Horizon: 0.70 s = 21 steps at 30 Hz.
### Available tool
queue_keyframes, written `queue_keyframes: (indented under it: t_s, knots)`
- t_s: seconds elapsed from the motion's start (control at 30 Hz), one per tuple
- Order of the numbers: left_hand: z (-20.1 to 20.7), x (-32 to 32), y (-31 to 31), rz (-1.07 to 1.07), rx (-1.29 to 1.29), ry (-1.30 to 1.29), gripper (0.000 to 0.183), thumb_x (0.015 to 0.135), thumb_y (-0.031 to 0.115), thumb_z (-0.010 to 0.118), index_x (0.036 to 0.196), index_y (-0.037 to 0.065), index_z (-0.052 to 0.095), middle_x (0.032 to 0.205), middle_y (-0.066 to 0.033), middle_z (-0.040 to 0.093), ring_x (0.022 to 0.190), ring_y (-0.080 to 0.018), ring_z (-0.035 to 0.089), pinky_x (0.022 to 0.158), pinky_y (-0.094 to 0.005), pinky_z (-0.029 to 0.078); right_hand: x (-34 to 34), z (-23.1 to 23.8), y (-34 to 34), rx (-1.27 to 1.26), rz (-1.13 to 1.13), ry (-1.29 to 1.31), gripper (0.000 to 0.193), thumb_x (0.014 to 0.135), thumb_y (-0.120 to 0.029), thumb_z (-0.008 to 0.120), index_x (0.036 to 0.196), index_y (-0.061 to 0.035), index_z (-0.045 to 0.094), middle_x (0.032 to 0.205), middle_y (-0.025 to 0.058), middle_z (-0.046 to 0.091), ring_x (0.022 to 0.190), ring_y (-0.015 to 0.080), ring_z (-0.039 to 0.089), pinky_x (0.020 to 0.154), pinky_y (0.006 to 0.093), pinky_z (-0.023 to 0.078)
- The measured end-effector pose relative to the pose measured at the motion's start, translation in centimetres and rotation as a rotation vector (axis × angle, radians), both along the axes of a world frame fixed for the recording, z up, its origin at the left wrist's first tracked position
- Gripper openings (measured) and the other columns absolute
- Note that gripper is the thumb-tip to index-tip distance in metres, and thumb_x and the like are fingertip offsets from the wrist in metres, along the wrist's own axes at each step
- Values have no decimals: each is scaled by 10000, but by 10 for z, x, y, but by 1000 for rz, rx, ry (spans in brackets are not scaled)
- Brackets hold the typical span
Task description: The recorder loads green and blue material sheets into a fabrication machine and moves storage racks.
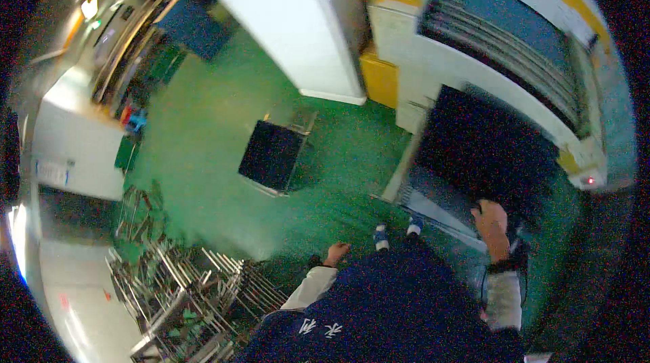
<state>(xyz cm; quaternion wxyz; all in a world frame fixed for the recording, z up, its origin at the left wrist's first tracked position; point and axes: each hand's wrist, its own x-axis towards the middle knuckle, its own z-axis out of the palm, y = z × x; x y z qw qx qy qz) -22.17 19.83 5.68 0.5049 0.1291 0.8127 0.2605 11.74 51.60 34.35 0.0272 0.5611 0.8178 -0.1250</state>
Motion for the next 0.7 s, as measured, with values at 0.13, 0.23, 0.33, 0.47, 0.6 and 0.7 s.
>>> queue_keyframes:
  t_s: [0.13,0.23,0.33,0.47,0.6,0.7]
  knots:
    - [4,-2,4,79,106,-21,400,739,382,589,923,28,622,769,-123,631,647,-201,617,583,-354,488,5,-4,-8,102,49,135,285,707,-225,638,891,-17,571,843,172,582,790,363,549,680,443,432]
    - [-20,-6,-1,-135,112,269,437,721,432,589,918,45,630,779,-119,635,666,-203,621,597,-352,488,-5,14,-13,74,51,115,289,691,-187,652,895,-3,562,846,171,574,781,369,541,663,431,428]
    - [-23,-8,6,-39,36,70,436,707,433,605,920,54,638,770,-99,641,643,-198,616,587,-340,487,15,-20,-13,233,107,153,270,672,-159,665,860,-3,550,831,174,563,768,370,535,640,418,425]
    - [14,-6,10,61,48,32,450,679,433,620,917,51,643,742,-107,641,621,-204,618,591,-334,489,5,-12,-9,180,105,82,224,648,-119,677,746,2,516,752,178,547,720,369,532,612,419,414]
    - [30,-13,13,58,13,47,420,670,417,612,869,49,648,685,-93,629,598,-194,609,574,-327,484,9,1,-15,253,224,91,222,637,-97,680,703,4,494,670,167,528,651,367,526,570,426,404]
    - [18,-15,1,74,36,98,390,672,414,598,825,60,653,651,-76,620,583,-188,601,560,-330,476,15,0,-14,306,246,140,210,637,-100,669,725,5,510,681,176,526,649,372,517,573,429,404]
